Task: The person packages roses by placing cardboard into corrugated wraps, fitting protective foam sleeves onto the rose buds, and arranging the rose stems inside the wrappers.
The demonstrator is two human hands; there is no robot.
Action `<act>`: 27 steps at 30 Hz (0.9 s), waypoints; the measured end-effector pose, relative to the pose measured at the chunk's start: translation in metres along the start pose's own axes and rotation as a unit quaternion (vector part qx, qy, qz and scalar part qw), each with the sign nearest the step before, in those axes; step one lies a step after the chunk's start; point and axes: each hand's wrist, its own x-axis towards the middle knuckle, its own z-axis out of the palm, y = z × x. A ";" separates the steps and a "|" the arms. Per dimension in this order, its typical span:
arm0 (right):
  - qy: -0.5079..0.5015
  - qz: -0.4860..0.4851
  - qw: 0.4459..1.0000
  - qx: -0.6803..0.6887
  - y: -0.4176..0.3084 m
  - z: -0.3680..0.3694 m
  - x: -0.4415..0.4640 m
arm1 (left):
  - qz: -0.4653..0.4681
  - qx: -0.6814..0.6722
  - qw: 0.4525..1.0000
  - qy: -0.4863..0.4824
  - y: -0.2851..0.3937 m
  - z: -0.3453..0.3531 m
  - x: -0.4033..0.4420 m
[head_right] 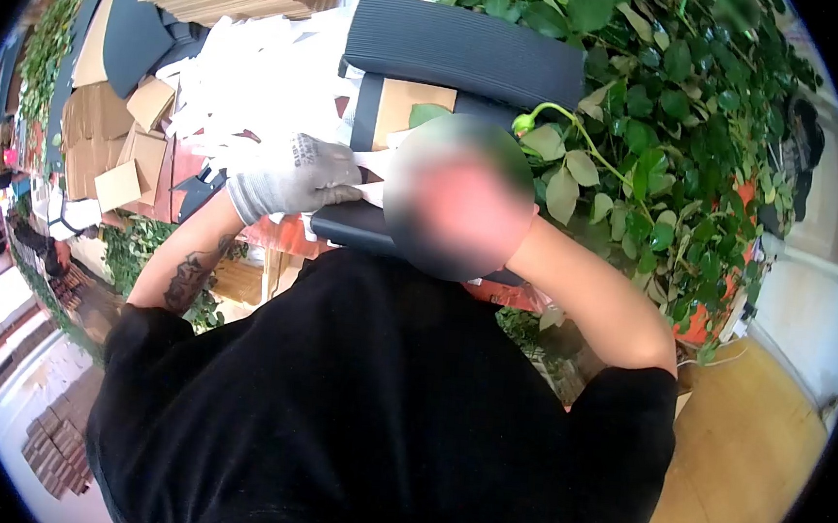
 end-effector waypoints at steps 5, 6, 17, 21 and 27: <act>0.098 0.090 0.933 0.334 0.004 -0.011 0.003 | 0.060 -0.108 0.992 0.040 -0.006 -0.001 -0.004; 0.103 0.084 0.931 0.340 0.004 -0.008 0.003 | 0.051 -0.111 0.991 0.050 -0.009 -0.005 -0.010; -0.075 0.076 0.950 0.294 0.016 -0.049 0.013 | 0.006 -0.114 0.992 -0.050 0.061 -0.058 -0.001; -0.068 0.085 0.948 0.300 0.023 -0.064 0.009 | -0.101 -0.215 0.955 -0.176 0.045 -0.043 0.015; -0.088 0.194 0.948 0.235 0.018 -0.065 0.022 | -0.064 -0.115 0.980 -0.151 0.045 -0.042 0.013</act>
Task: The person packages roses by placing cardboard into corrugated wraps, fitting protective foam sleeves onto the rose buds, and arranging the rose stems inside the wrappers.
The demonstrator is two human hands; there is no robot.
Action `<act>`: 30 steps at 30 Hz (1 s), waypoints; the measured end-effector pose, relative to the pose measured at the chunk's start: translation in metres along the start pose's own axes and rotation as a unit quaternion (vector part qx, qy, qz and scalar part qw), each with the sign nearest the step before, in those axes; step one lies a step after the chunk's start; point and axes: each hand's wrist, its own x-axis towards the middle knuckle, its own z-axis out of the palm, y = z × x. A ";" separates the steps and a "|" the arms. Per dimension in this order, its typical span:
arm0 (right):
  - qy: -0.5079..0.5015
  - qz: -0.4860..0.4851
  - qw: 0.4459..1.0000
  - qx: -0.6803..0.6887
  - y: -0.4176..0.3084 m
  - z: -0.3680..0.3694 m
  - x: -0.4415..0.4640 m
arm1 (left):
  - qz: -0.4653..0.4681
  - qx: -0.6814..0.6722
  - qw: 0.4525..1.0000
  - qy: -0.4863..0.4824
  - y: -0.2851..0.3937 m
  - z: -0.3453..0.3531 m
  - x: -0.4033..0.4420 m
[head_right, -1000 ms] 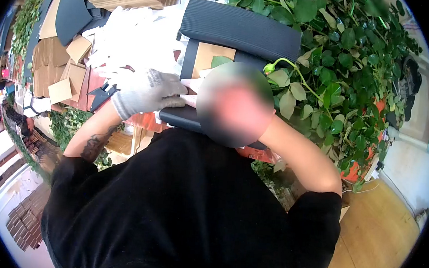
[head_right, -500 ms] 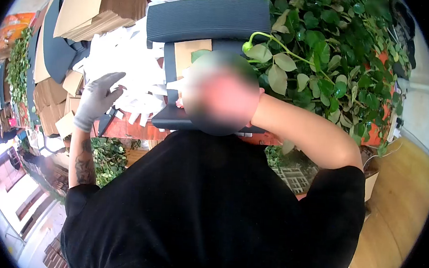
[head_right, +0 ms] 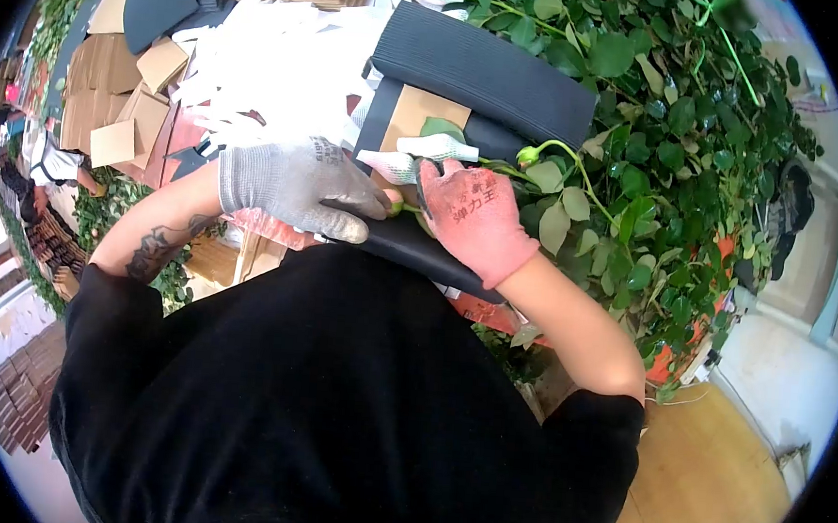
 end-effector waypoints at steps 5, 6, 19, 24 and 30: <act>-0.033 -0.062 0.997 -0.031 0.001 0.004 0.003 | 0.027 -0.063 0.997 0.044 -0.024 0.017 0.001; -0.030 -0.076 0.996 -0.024 0.002 0.004 0.002 | 0.026 -0.016 0.988 0.153 -0.030 0.019 0.002; -0.001 -0.033 0.998 0.047 0.006 0.015 0.005 | 0.068 0.223 0.945 0.230 -0.078 0.028 -0.022; -0.016 -0.045 0.999 0.023 0.003 0.012 0.002 | -0.137 0.225 0.914 0.309 -0.071 0.007 -0.046; -0.037 -0.044 0.998 -0.007 0.000 0.009 0.005 | -0.271 -0.151 0.920 0.240 -0.043 0.003 0.039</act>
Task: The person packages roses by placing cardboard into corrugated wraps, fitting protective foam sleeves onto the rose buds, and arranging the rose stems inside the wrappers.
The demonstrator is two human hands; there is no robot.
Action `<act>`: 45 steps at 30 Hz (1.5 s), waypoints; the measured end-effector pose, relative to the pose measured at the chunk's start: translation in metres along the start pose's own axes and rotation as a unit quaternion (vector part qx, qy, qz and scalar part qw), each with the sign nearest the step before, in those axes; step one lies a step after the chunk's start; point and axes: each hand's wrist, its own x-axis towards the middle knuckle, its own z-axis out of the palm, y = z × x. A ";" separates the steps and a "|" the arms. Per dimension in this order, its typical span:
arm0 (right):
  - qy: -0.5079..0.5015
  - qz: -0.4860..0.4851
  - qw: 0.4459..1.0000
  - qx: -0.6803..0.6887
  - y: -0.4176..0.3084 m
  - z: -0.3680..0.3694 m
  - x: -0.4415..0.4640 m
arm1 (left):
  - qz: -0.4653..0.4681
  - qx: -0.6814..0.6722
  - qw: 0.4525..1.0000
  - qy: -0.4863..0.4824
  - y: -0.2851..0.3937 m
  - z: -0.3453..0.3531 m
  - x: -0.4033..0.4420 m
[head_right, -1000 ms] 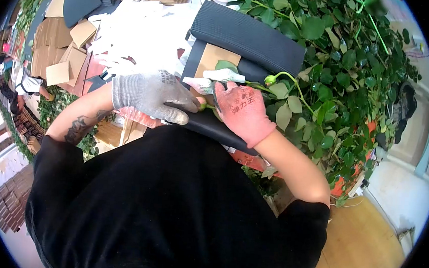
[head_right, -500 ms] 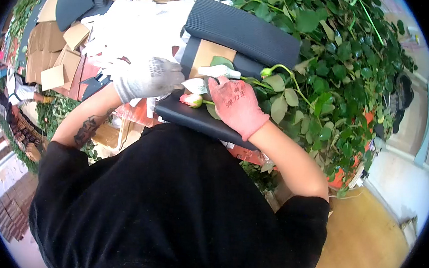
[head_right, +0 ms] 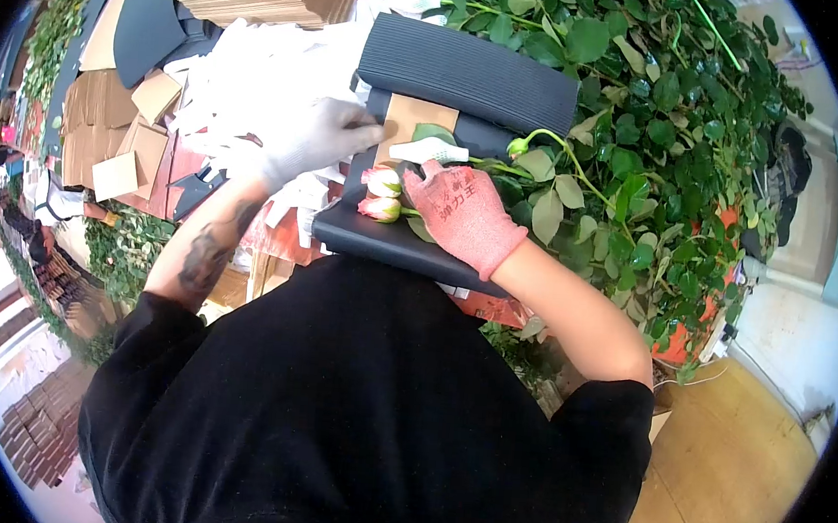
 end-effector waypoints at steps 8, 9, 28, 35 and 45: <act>-0.013 0.003 1.000 -0.003 0.000 0.002 0.002 | 0.044 0.090 0.994 0.031 0.004 0.009 0.021; -0.001 0.000 1.000 -0.001 0.001 0.003 0.002 | 0.034 0.040 0.998 0.022 0.001 0.011 0.024; 0.018 -0.006 1.000 -0.001 0.000 0.000 0.001 | 0.310 0.121 0.943 0.024 0.010 0.005 -0.045; 0.131 0.094 0.986 0.037 0.010 -0.028 -0.017 | 0.300 0.174 0.938 -0.019 0.006 0.008 -0.051; 0.087 0.094 0.991 -0.027 0.015 -0.027 0.002 | 0.334 0.208 0.919 0.018 0.000 0.014 -0.052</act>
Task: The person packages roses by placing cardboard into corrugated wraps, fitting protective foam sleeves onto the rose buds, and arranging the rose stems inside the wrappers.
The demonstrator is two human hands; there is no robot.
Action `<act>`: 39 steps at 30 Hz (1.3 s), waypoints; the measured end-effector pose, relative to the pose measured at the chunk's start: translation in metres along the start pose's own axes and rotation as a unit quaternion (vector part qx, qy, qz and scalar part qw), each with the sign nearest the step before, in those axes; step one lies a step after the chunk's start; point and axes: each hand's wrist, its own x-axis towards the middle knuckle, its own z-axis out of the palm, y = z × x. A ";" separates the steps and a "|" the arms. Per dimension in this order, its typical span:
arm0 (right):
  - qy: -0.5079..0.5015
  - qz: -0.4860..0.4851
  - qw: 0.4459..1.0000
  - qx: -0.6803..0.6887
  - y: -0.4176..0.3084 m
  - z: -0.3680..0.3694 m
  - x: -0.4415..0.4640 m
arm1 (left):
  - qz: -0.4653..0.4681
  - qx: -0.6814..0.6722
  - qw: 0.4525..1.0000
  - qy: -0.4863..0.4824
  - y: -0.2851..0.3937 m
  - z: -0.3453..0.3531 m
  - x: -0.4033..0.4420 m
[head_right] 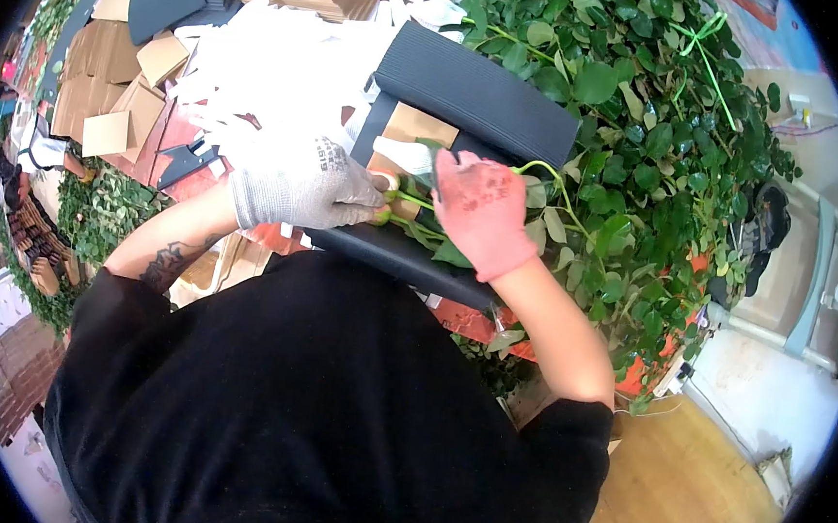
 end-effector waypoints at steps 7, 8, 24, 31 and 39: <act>0.002 -0.057 0.997 -0.054 -0.017 0.027 0.002 | 0.046 -0.042 0.998 0.018 -0.004 -0.006 0.004; 0.019 -0.079 0.994 -0.074 -0.016 0.026 0.000 | 0.050 -0.040 0.998 0.013 -0.008 -0.005 0.004; -0.006 -0.042 0.999 0.007 -0.007 0.039 -0.005 | -0.118 0.052 0.985 0.114 -0.064 -0.026 -0.017; 0.010 -0.066 0.997 -0.049 -0.006 0.050 -0.004 | -0.032 0.008 0.998 -0.056 0.014 -0.030 0.018; 0.087 0.151 0.984 -0.046 0.029 -0.061 -0.040 | -0.038 0.048 0.997 -0.054 0.019 -0.021 0.020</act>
